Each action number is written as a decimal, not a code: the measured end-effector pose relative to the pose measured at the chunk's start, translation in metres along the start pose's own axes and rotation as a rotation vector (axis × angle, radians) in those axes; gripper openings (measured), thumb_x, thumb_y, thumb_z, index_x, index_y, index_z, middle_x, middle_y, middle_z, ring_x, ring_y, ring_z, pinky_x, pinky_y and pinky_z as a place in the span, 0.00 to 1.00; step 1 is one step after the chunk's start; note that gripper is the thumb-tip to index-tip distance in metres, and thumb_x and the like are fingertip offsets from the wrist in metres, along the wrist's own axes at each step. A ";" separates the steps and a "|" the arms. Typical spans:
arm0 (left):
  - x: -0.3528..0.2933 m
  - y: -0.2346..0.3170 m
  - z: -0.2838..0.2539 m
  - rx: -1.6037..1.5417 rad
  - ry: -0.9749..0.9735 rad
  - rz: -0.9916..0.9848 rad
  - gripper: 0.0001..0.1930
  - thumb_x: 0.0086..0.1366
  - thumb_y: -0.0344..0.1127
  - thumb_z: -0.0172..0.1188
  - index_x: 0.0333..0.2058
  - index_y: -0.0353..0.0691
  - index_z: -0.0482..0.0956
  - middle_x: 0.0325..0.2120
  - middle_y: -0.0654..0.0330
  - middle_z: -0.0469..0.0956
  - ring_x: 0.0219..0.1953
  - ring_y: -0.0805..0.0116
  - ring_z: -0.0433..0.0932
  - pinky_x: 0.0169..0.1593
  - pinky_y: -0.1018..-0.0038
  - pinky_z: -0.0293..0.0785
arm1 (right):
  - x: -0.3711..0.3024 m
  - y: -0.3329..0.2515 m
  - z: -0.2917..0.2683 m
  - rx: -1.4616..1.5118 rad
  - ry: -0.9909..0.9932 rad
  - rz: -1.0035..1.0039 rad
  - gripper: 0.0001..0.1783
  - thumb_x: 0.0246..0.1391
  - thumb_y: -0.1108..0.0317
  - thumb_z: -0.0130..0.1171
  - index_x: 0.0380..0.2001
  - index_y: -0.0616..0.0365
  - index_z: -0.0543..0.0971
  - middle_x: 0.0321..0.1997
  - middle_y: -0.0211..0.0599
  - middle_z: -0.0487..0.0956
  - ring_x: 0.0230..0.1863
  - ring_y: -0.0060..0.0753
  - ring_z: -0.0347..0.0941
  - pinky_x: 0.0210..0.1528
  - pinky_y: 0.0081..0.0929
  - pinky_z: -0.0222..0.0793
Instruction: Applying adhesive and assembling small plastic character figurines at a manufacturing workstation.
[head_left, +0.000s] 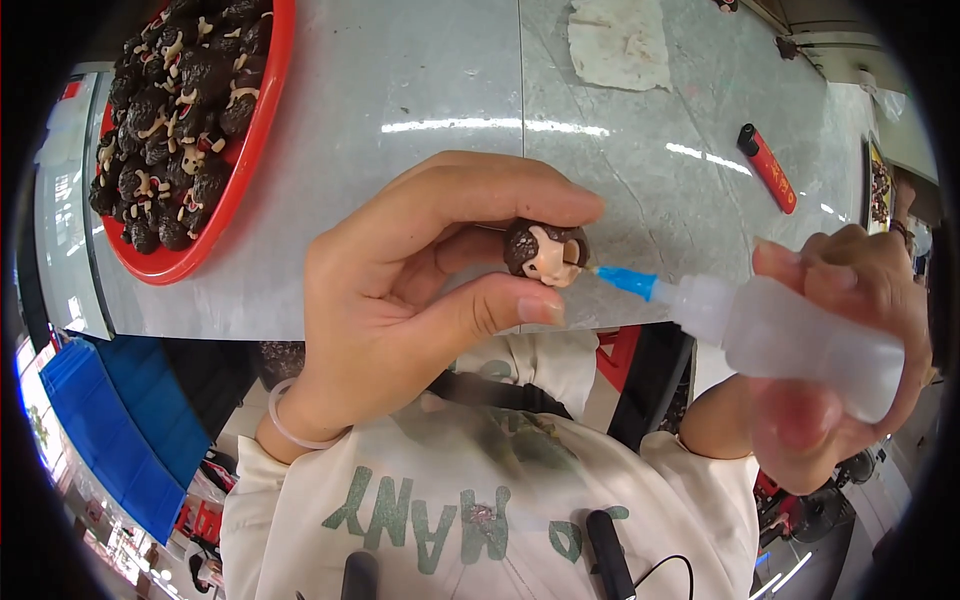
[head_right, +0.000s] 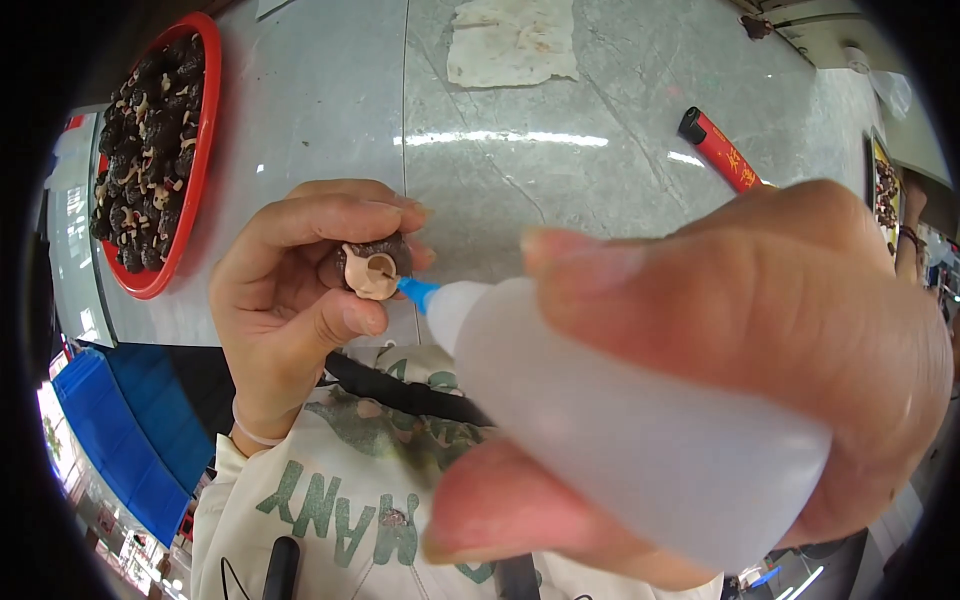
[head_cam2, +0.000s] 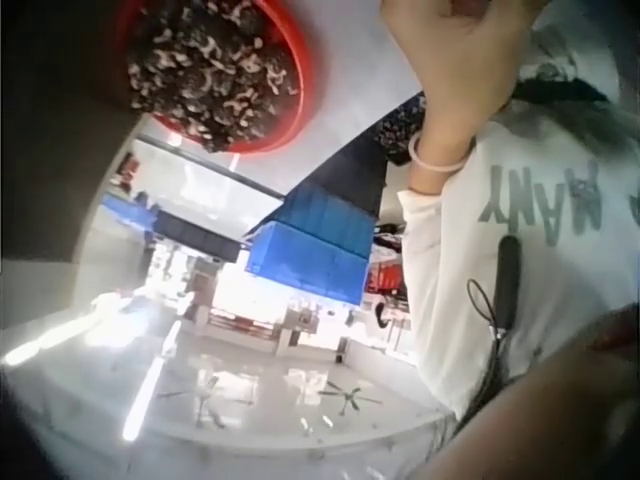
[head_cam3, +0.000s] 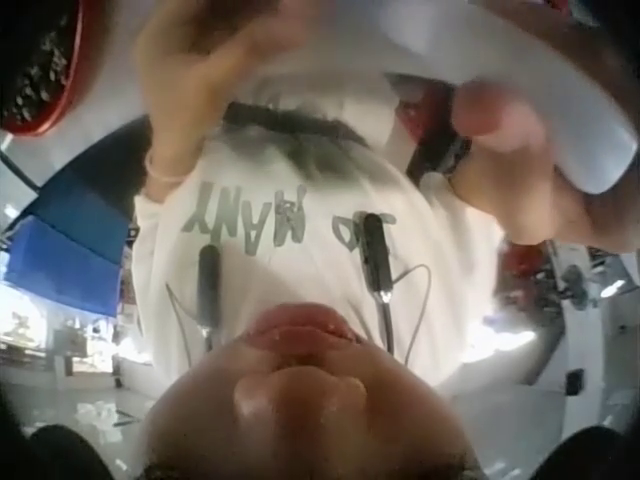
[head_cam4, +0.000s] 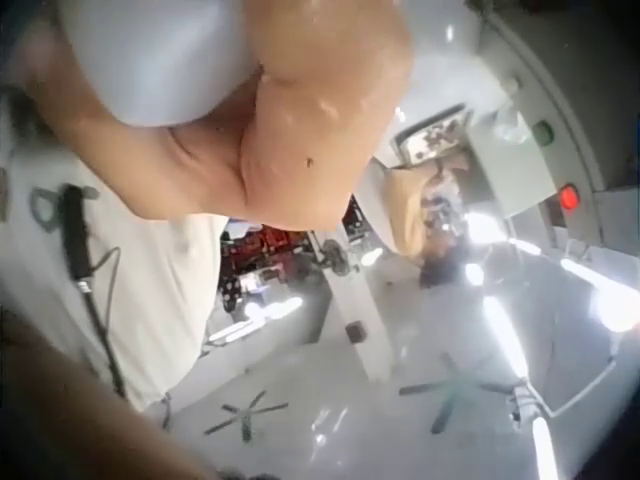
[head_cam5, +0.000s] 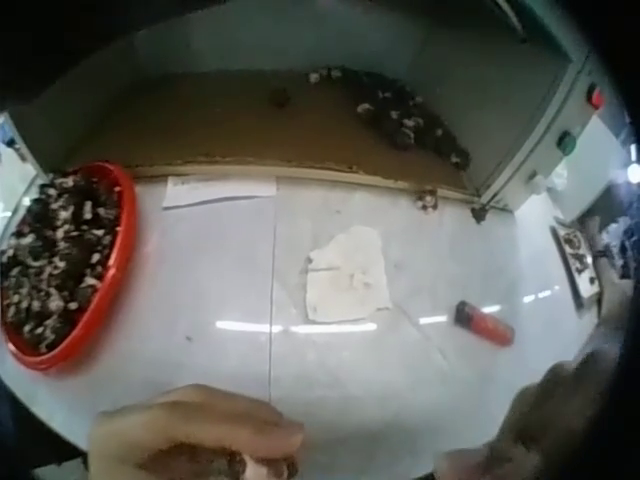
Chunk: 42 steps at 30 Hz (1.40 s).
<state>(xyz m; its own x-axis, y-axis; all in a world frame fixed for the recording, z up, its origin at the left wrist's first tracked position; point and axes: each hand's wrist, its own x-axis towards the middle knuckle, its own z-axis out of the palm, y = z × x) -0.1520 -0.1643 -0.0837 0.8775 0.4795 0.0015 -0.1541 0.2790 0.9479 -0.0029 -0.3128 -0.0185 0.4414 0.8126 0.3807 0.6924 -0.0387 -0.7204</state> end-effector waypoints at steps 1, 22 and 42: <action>-0.001 0.000 0.001 0.002 -0.001 0.002 0.23 0.46 0.34 0.67 0.39 0.29 0.70 0.37 0.47 0.71 0.35 0.62 0.75 0.39 0.74 0.73 | 0.002 -0.003 0.000 -0.033 -0.033 -0.016 0.28 0.42 0.53 0.58 0.34 0.71 0.69 0.27 0.51 0.73 0.24 0.32 0.65 0.27 0.22 0.63; 0.002 0.004 0.002 -0.082 0.045 -0.044 0.23 0.48 0.37 0.66 0.39 0.30 0.69 0.38 0.46 0.72 0.35 0.59 0.76 0.36 0.73 0.75 | 0.011 0.045 0.035 0.022 0.052 0.115 0.24 0.37 0.82 0.60 0.41 0.65 0.67 0.37 0.40 0.75 0.39 0.30 0.71 0.45 0.22 0.64; 0.000 0.007 0.003 -0.143 -0.054 -0.099 0.18 0.53 0.22 0.57 0.44 0.25 0.68 0.43 0.46 0.69 0.42 0.63 0.73 0.45 0.74 0.71 | 0.088 0.112 0.005 -0.486 -0.028 -0.145 0.11 0.44 0.76 0.57 0.35 0.57 0.76 0.34 0.33 0.75 0.33 0.24 0.70 0.35 0.18 0.65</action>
<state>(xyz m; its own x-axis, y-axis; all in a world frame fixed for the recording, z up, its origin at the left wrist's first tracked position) -0.1517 -0.1652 -0.0766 0.9143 0.3991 -0.0687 -0.1251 0.4396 0.8894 0.1109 -0.2427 -0.0680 0.3099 0.8446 0.4367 0.9341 -0.1847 -0.3056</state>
